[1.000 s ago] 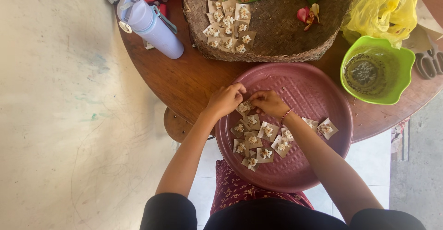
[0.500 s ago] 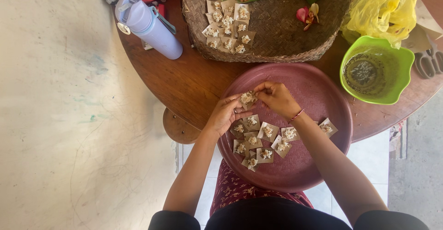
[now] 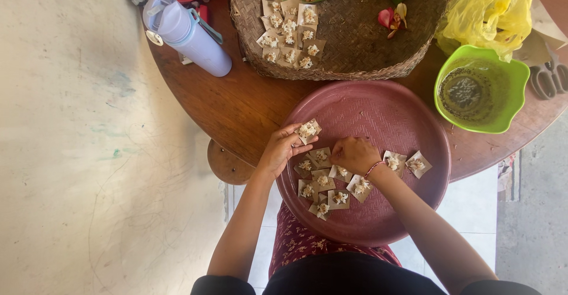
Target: The person assembles small square packets by placing a white granular substance onto them and arranging them in a woven basket. The person then gathers remaining items, including a plastic bag and a green bowl, and carries them away.
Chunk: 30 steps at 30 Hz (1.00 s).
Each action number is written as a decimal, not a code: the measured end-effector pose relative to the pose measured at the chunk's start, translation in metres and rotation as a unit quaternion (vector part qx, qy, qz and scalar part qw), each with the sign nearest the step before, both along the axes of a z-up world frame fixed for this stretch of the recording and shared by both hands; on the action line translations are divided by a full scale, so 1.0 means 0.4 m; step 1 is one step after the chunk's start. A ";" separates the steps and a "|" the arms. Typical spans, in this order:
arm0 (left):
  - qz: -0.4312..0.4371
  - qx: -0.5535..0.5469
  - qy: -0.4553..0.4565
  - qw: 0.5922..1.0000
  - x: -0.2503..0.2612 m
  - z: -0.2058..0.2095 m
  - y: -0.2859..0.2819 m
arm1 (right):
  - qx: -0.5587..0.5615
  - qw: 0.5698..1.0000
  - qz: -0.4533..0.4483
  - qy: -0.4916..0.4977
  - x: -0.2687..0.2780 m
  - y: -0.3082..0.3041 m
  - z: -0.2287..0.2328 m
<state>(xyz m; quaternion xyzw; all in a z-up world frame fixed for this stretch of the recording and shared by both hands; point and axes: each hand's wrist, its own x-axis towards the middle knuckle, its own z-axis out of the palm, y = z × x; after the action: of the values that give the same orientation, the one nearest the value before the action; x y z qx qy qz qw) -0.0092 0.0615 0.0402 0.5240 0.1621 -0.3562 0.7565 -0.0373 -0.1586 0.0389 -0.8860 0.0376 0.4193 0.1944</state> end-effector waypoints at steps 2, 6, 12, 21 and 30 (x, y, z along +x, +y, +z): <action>0.008 0.005 -0.001 1.000 0.003 -0.006 0.003 | -0.016 1.000 0.016 0.004 -0.004 0.020 0.011; 0.008 0.017 -0.005 1.000 0.009 -0.005 0.005 | -0.035 0.999 0.005 0.023 -0.008 0.042 0.021; -0.004 0.029 -0.003 1.000 0.007 0.013 0.002 | -0.037 0.998 -0.047 0.000 -0.015 0.047 0.015; 0.006 0.024 -0.005 1.000 0.004 -0.004 0.010 | -0.043 0.996 -0.063 -0.035 -0.022 0.045 0.000; 0.011 0.004 -0.027 1.000 0.025 0.032 0.018 | -0.005 0.993 -0.086 -0.078 -0.018 0.021 -0.022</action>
<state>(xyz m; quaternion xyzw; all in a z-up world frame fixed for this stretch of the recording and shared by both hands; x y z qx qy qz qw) 0.0010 0.0686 0.0531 0.5347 0.1487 -0.3324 0.7626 -0.0447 -0.1500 0.0302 -0.9106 0.1005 0.3302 0.2274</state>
